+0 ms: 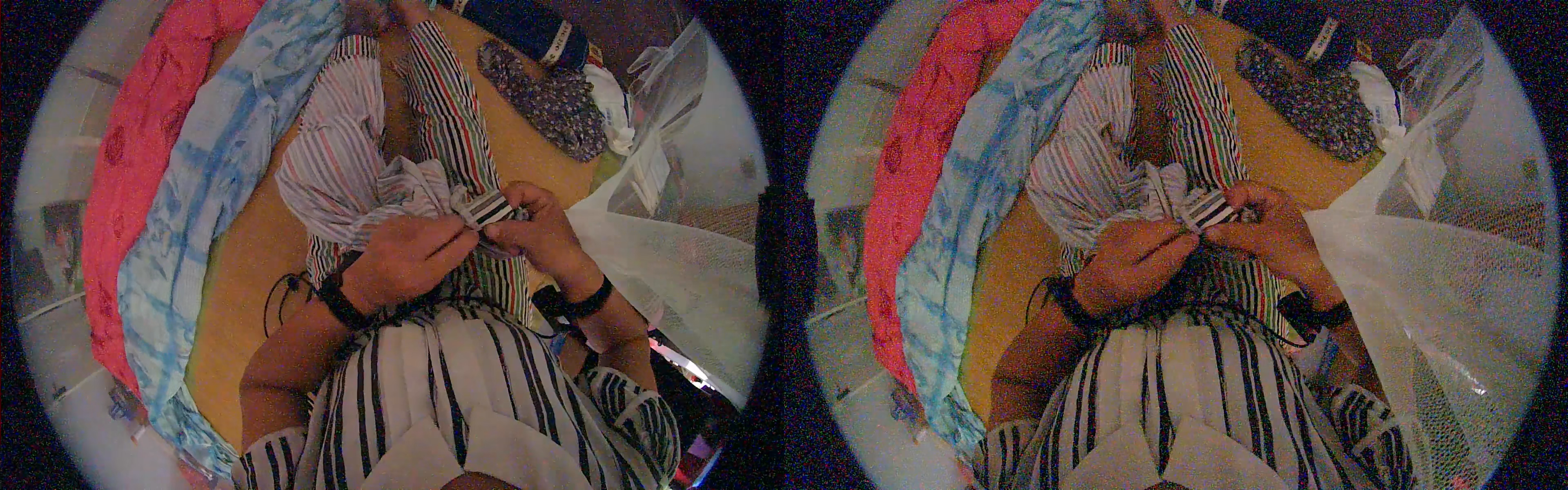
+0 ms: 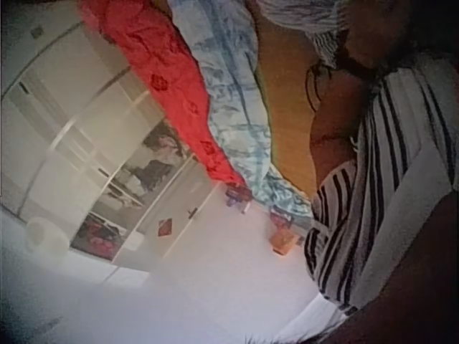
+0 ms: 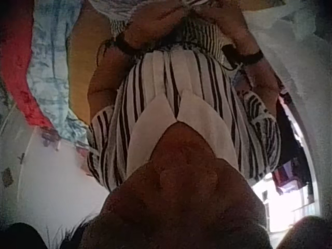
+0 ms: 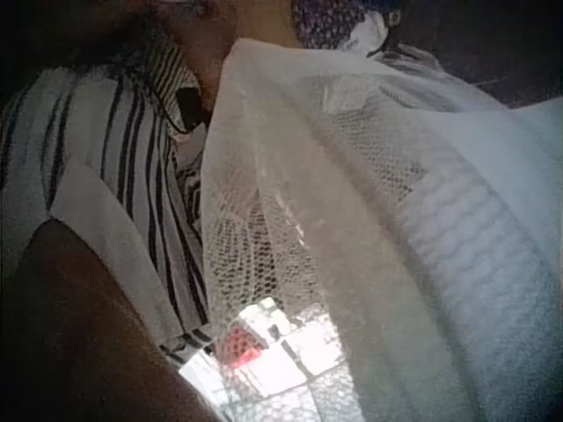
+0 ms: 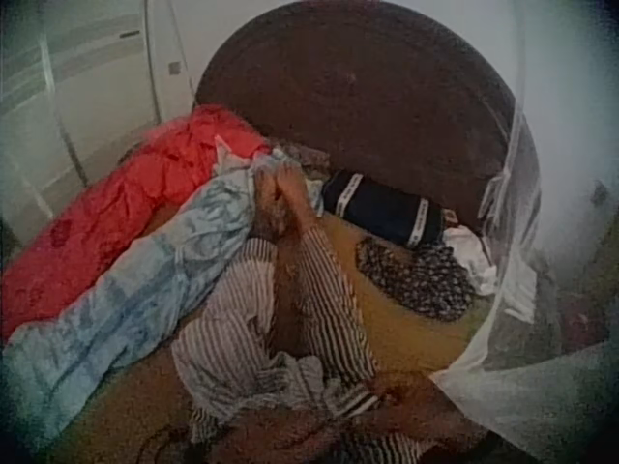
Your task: Folding a striped shirt or pajama top.
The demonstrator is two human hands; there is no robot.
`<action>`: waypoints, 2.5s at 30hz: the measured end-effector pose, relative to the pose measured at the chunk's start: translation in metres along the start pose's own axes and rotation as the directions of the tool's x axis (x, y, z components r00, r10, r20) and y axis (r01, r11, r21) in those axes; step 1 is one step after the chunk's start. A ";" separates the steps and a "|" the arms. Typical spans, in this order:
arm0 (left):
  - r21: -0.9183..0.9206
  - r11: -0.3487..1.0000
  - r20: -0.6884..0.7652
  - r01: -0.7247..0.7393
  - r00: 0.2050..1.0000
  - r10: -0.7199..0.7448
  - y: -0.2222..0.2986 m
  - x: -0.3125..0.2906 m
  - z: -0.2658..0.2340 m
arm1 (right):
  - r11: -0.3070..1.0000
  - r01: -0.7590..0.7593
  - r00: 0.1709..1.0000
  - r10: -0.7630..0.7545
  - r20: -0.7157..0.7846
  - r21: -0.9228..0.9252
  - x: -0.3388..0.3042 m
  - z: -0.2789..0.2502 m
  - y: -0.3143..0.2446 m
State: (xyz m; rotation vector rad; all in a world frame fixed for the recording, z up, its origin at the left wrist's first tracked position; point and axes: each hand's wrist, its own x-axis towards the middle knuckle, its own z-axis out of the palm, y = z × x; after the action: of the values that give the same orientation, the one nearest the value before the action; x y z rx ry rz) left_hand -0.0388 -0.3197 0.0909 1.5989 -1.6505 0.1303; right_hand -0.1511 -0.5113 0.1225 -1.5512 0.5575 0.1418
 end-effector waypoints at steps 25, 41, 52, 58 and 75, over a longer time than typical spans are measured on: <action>-0.540 0.491 0.304 0.683 0.703 -0.644 -0.009 0.026 -0.003 | 0.827 0.525 0.851 -0.503 0.151 -0.201 0.011 -0.013 0.000; -0.268 0.834 -0.265 0.482 0.795 -0.545 -0.028 0.078 -0.033 | 0.868 0.471 0.842 -0.496 0.214 0.158 0.028 -0.014 -0.061; -0.425 0.726 -0.146 0.541 0.750 -0.645 -0.010 0.071 0.000 | 0.865 0.477 0.814 -0.502 0.291 0.158 0.017 -0.014 -0.050; -0.406 0.605 -0.008 0.685 0.659 -0.752 -0.010 0.061 -0.010 | 0.904 0.420 0.874 -0.426 0.233 0.078 0.017 -0.014 -0.040; -0.451 0.739 -0.147 0.501 0.774 -0.615 -0.023 0.057 -0.005 | 0.807 0.417 0.908 -0.392 0.148 -0.418 0.006 -0.012 -0.062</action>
State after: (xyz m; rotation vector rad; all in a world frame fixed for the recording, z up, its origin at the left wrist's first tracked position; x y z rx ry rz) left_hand -0.0089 -0.3660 0.1177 1.6037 -0.8354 -0.2608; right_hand -0.1221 -0.5272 0.1771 -2.0725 0.1353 -0.0221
